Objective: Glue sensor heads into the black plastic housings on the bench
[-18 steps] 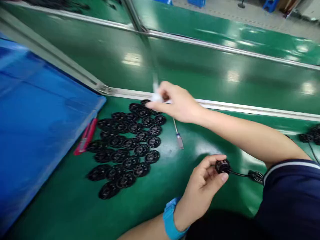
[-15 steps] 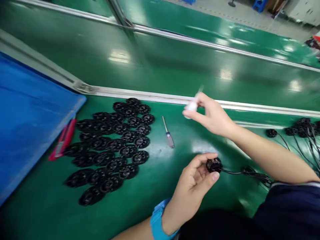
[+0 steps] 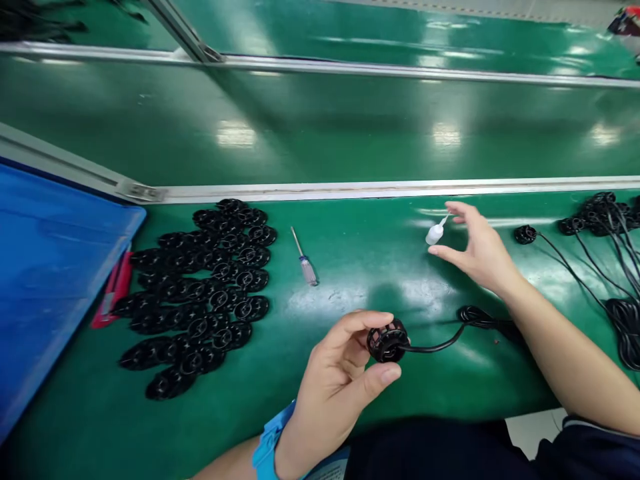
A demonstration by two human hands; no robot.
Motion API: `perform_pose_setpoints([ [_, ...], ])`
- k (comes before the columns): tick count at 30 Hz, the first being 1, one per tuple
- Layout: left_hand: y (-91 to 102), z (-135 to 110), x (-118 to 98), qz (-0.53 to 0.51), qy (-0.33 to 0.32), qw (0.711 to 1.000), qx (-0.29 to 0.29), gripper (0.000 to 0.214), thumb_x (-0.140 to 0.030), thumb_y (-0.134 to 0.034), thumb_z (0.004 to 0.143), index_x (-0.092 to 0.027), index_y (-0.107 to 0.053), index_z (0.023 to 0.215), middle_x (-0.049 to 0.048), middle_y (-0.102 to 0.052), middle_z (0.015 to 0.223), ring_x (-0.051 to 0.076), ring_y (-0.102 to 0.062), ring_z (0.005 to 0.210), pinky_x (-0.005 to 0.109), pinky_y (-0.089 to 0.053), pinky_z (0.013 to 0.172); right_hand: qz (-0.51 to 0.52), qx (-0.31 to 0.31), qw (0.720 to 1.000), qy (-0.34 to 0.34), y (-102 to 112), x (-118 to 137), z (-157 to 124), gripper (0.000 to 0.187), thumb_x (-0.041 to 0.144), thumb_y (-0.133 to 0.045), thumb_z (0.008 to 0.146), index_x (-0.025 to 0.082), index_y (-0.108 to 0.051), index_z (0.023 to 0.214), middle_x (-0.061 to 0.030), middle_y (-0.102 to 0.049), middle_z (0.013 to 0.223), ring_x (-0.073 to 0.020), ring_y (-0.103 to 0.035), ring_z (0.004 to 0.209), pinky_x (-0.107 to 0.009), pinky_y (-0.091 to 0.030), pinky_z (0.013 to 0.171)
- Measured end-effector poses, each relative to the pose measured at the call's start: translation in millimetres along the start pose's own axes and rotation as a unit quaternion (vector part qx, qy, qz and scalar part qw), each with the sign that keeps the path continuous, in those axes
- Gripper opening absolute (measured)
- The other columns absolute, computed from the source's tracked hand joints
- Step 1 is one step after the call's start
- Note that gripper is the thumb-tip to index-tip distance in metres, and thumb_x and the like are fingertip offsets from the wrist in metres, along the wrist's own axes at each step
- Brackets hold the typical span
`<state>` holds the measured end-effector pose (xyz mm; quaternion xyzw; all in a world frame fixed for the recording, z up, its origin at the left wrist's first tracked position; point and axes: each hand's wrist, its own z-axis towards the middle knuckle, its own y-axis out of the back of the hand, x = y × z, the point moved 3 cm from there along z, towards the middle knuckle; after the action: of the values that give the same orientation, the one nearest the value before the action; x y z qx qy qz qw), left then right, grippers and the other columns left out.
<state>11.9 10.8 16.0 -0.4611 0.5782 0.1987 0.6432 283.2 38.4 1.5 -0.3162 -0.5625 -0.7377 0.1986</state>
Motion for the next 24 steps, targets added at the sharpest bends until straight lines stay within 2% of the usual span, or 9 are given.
perform_pose_setpoints([
  [1,0.2,0.3,0.6,-0.002,0.004,1.000,-0.002,0.040,-0.022,-0.084,0.081,-0.031,-0.072,0.118,-0.0005,-0.067,0.095,0.011,-0.061,0.083,0.020,-0.053,0.079,-0.004,-0.032,0.999,0.010,10.6,9.4,-10.0,0.074,0.046,-0.085,0.076,0.026,-0.052,0.139,-0.0096,-0.063,0.137,-0.0298,-0.063,0.118,-0.051,-0.048,0.104],
  [2,0.4,0.8,1.7,-0.007,0.013,1.000,-0.005,0.042,-0.022,-0.085,0.081,-0.031,-0.071,0.120,-0.0006,-0.068,0.095,0.011,-0.061,0.083,0.020,-0.054,0.079,0.000,-0.068,0.997,0.021,20.6,19.9,-22.3,0.066,0.044,-0.082,0.079,0.027,-0.055,0.137,-0.0085,-0.066,0.131,-0.0291,-0.063,0.118,-0.049,-0.048,0.104],
  [4,1.1,2.3,4.7,-0.023,0.037,0.999,-0.009,0.046,-0.022,-0.086,0.079,-0.031,-0.070,0.122,-0.0008,-0.069,0.094,0.010,-0.062,0.083,0.018,-0.054,0.078,0.056,-0.095,0.993,0.042,32.8,41.8,-49.7,0.042,0.034,-0.075,0.087,0.028,-0.063,0.127,-0.0065,-0.069,0.121,-0.0269,-0.065,0.115,-0.045,-0.051,0.101],
  [5,1.5,3.1,6.2,-0.035,0.050,0.998,-0.009,0.047,-0.023,-0.087,0.079,-0.030,-0.071,0.122,-0.0009,-0.070,0.093,0.010,-0.063,0.083,0.017,-0.054,0.078,0.078,-0.059,0.993,0.061,32.6,53.3,-62.2,0.036,0.030,-0.074,0.089,0.028,-0.066,0.124,-0.0062,-0.070,0.118,-0.0259,-0.066,0.113,-0.042,-0.053,0.097],
  [7,1.7,4.5,9.0,-0.062,0.080,0.995,0.000,0.046,-0.024,-0.088,0.078,-0.030,-0.072,0.121,-0.0008,-0.071,0.091,0.010,-0.066,0.083,0.017,-0.054,0.077,0.099,0.008,0.987,0.129,25.6,75.7,-81.5,0.037,0.026,-0.077,0.086,0.025,-0.067,0.121,-0.0073,-0.071,0.117,-0.0262,-0.067,0.112,-0.041,-0.055,0.093],
  [10,1.1,5.8,11.7,-0.114,0.119,0.986,0.019,0.044,-0.026,-0.088,0.078,-0.031,-0.073,0.119,-0.0011,-0.074,0.089,0.011,-0.070,0.083,0.018,-0.056,0.076,0.106,0.032,0.978,0.174,9.8,96.5,-90.6,0.040,0.021,-0.081,0.083,0.022,-0.066,0.120,-0.0078,-0.073,0.117,-0.0237,-0.069,0.110,-0.038,-0.058,0.094],
  [15,1.1,7.5,11.8,-0.151,0.128,0.980,0.011,0.044,-0.028,-0.091,0.074,-0.029,-0.077,0.116,0.0000,-0.075,0.098,0.008,-0.066,0.078,0.015,-0.057,0.073,0.121,0.026,0.977,0.176,-3.7,104.5,-85.0,0.020,0.015,-0.073,0.090,0.021,-0.068,0.109,-0.0032,-0.078,0.106,-0.0145,-0.075,0.098,-0.025,-0.062,0.086],
  [19,1.2,8.1,12.8,-0.163,0.142,0.976,0.013,0.046,-0.031,-0.092,0.072,-0.027,-0.077,0.116,0.0001,-0.075,0.092,0.007,-0.066,0.073,0.014,-0.057,0.069,0.127,0.029,0.976,0.173,-4.1,104.1,-87.1,0.019,0.014,-0.071,0.091,0.020,-0.070,0.109,-0.0029,-0.079,0.104,-0.0135,-0.076,0.097,-0.021,-0.063,0.086],
  [24,2.9,7.9,15.5,-0.176,0.158,0.972,0.011,0.044,-0.035,-0.091,0.073,-0.025,-0.077,0.114,0.0013,-0.076,0.091,0.009,-0.072,0.071,0.015,-0.059,0.067,0.148,0.041,0.979,0.136,-6.0,99.9,-88.4,0.018,0.014,-0.070,0.092,0.021,-0.072,0.108,-0.0017,-0.080,0.103,-0.0132,-0.077,0.095,-0.019,-0.063,0.085],
])
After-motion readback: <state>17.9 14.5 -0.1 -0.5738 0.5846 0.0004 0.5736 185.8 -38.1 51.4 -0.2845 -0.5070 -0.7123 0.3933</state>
